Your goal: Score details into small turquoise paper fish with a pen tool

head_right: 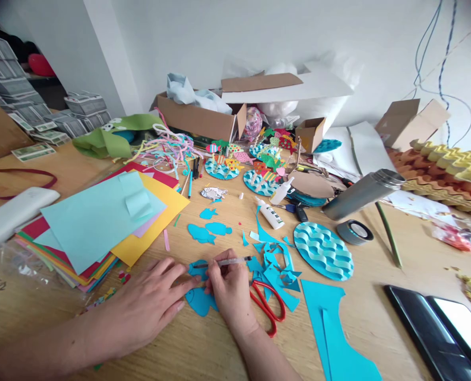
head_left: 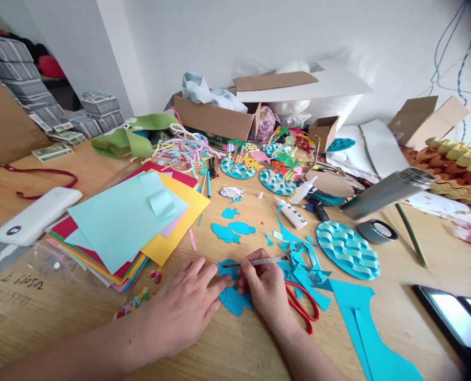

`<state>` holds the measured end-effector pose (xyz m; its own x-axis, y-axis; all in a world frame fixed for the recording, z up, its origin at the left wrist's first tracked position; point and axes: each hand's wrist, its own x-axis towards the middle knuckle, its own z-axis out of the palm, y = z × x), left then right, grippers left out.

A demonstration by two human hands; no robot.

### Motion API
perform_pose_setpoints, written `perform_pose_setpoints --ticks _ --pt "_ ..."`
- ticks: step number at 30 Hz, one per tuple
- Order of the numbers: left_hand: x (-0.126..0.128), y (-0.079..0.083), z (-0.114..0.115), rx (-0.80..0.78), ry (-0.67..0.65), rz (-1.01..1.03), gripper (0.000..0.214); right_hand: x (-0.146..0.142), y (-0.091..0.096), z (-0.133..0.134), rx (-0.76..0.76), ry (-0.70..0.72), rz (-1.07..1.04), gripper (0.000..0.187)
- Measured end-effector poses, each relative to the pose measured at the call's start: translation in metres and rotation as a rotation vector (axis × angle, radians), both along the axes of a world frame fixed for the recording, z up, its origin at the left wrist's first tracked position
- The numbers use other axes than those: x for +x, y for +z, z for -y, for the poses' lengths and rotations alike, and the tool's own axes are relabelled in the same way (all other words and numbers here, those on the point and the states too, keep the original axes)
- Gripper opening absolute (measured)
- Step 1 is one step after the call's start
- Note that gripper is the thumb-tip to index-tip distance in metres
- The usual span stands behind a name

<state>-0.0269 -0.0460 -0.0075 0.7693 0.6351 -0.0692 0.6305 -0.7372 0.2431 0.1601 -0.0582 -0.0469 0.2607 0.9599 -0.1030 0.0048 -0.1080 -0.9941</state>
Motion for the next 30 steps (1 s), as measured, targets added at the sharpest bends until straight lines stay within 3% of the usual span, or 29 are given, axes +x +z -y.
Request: perform_pose_setpoints --ticks 30 --pt "-0.0004 0.0007 0.0002 -0.002 0.005 0.003 0.031 0.0001 0.0013 0.0003 -0.006 0.006 0.008 0.036"
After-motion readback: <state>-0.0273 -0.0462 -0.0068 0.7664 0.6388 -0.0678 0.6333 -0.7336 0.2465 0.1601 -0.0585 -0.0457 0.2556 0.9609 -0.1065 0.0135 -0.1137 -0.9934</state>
